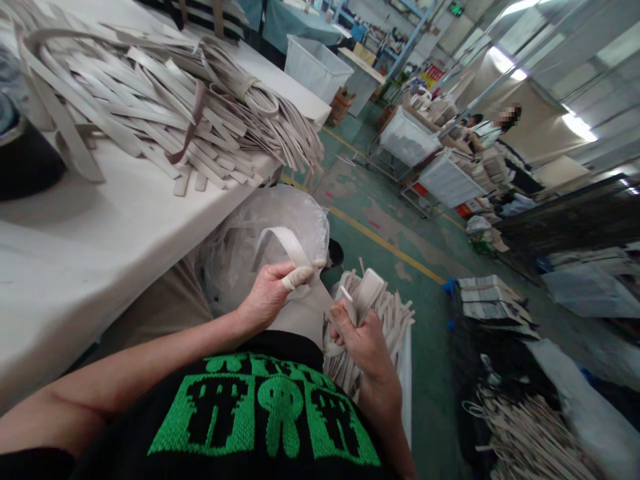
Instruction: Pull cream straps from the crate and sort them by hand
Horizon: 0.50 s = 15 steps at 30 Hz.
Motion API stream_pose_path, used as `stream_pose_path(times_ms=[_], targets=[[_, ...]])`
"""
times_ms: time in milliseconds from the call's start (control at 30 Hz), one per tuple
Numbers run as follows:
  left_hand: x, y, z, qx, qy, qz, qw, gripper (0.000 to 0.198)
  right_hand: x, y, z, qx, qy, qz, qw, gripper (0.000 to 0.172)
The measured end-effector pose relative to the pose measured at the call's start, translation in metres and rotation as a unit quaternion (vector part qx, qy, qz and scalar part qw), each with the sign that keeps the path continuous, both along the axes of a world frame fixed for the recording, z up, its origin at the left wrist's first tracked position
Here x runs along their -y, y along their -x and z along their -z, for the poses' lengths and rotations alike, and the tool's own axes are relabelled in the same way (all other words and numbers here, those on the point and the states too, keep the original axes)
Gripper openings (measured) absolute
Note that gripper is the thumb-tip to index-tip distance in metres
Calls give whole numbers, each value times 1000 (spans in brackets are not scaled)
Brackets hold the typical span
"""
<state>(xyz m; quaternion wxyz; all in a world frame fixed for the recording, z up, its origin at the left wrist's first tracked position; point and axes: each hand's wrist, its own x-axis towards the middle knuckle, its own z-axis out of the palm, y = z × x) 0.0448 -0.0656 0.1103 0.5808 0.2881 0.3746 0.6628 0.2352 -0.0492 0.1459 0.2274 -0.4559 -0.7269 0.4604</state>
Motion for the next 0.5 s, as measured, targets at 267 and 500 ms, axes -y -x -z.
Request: stream_pose_path(times_ms=[267, 500], targets=[[-3, 3, 4, 22, 36, -9, 999, 31, -5, 8, 4, -12, 18, -35, 999, 45], [-5, 4, 10, 23, 78, 15, 997, 35, -4, 8, 16, -3, 1, -8, 1000, 49]])
